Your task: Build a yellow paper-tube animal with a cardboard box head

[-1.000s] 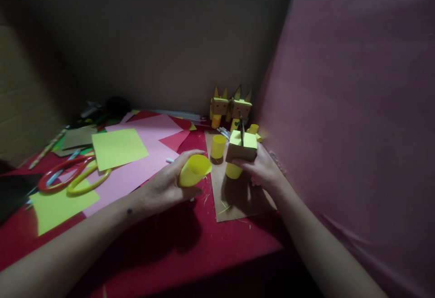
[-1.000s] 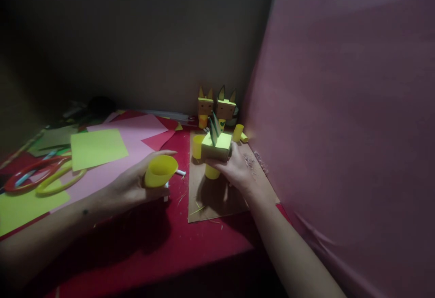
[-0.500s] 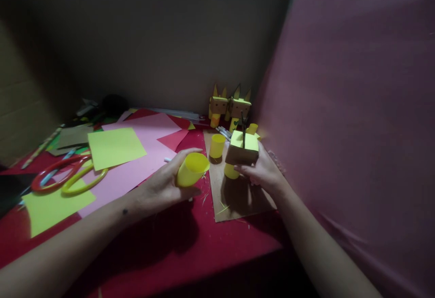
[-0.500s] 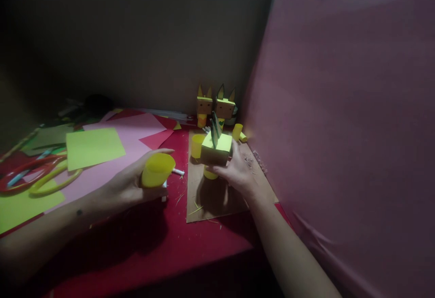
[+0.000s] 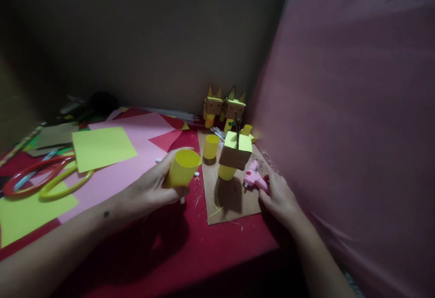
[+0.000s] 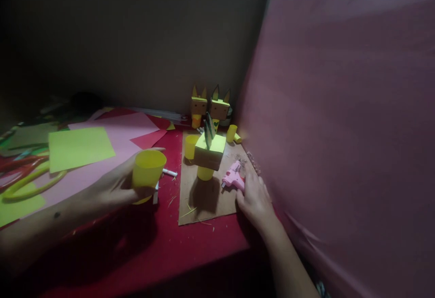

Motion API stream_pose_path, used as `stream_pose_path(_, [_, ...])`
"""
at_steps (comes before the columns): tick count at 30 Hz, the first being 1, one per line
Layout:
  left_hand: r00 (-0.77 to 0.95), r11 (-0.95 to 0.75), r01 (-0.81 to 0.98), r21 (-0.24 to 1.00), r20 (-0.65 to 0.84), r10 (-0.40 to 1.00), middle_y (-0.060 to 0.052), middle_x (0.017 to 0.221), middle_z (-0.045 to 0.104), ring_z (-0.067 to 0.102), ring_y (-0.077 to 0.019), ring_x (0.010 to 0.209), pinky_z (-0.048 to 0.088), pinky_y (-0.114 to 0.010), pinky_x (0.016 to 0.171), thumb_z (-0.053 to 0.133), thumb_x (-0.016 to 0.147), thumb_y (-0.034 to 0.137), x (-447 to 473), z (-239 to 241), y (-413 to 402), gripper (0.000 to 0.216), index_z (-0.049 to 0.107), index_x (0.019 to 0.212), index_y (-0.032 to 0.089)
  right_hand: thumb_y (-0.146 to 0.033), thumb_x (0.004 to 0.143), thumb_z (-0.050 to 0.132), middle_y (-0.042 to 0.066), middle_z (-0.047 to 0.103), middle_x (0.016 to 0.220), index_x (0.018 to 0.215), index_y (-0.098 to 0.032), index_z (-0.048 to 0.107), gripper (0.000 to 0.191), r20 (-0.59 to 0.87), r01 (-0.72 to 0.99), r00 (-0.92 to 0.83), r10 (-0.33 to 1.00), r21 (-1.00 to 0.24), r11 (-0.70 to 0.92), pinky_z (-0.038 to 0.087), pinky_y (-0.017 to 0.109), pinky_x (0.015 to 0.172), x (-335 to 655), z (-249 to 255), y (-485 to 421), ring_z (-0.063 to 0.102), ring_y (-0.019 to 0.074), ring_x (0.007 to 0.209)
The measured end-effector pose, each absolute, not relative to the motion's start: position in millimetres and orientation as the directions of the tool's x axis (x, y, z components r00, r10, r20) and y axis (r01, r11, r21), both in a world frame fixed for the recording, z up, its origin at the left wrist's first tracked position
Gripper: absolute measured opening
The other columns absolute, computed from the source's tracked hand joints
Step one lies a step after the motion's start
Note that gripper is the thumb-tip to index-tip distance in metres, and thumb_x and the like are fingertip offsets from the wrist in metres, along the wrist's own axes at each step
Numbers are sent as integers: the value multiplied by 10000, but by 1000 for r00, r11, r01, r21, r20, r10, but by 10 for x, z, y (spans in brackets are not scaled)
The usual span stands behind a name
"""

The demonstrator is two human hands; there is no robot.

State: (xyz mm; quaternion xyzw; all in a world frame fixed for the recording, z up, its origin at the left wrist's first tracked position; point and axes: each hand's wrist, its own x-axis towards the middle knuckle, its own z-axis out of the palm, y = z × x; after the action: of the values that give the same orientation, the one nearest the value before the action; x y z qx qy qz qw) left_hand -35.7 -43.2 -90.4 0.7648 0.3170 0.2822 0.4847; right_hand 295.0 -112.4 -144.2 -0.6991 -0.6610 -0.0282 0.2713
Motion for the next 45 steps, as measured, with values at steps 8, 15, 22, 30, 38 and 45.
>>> stream_pose_path(8, [615, -455, 254, 853, 220, 757, -68, 1068, 553, 573, -206, 853, 502, -285, 659, 652, 799, 281, -325, -955, -385, 635, 349, 1355, 226, -132, 704, 500, 121, 641, 1039, 1417, -228, 452, 722, 477, 930, 183, 860, -367, 5, 553, 472, 788, 3010, -1570, -1293, 654, 309, 924])
stream_pose_path(15, [645, -471, 200, 859, 247, 723, -53, 1053, 590, 583, -205, 867, 505, -295, 693, 649, 773, 232, -302, -906, -422, 618, 398, 1337, 233, -367, 742, 729, 110, 721, 932, 1006, -232, 715, 297, 301, 459, 475, 827, -887, 59, 564, 418, 673, 2958, -1472, -1878, 687, 308, 808])
stream_pose_path(22, [613, -476, 209, 854, 264, 744, -4, 837, 572, 534, -147, 708, 441, -269, 625, 686, 754, 258, -494, -858, -336, 309, 553, 1022, 182, -387, 787, 718, 69, 638, 617, 768, -204, 699, 185, 199, -83, 65, 978, -975, 204, 431, 309, 474, 2478, -1201, -1908, 539, 185, 532])
stream_pose_path(30, [547, -486, 249, 838, 292, 784, 0, 859, 572, 526, -169, 773, 416, -300, 690, 689, 701, 210, -753, -937, -310, 249, 576, 922, 187, -451, 861, 665, 31, 601, 644, 887, -169, 712, 287, 214, 51, -291, 932, -970, 239, 379, 266, 502, 1900, -533, -1209, 486, 132, 543])
stream_pose_path(38, [519, -512, 258, 819, 330, 789, 0, 892, 568, 528, -165, 790, 437, -301, 701, 653, 685, 148, -825, -1011, -287, 341, 555, 1010, 183, -507, 856, 653, 33, 608, 632, 919, -183, 704, 334, 260, 152, -174, 950, -946, 286, 354, 234, 430, 1764, -856, -959, 468, 119, 495])
stream_pose_path(45, [521, -550, 300, 780, 349, 779, -37, 968, 603, 571, -208, 868, 464, -343, 754, 644, 705, 167, -802, -998, -305, 368, 569, 1066, 174, -506, 856, 652, 42, 621, 672, 977, -172, 671, 356, 230, 227, -141, 963, -939, 258, 370, 234, 437, 1826, -938, -961, 503, 132, 532])
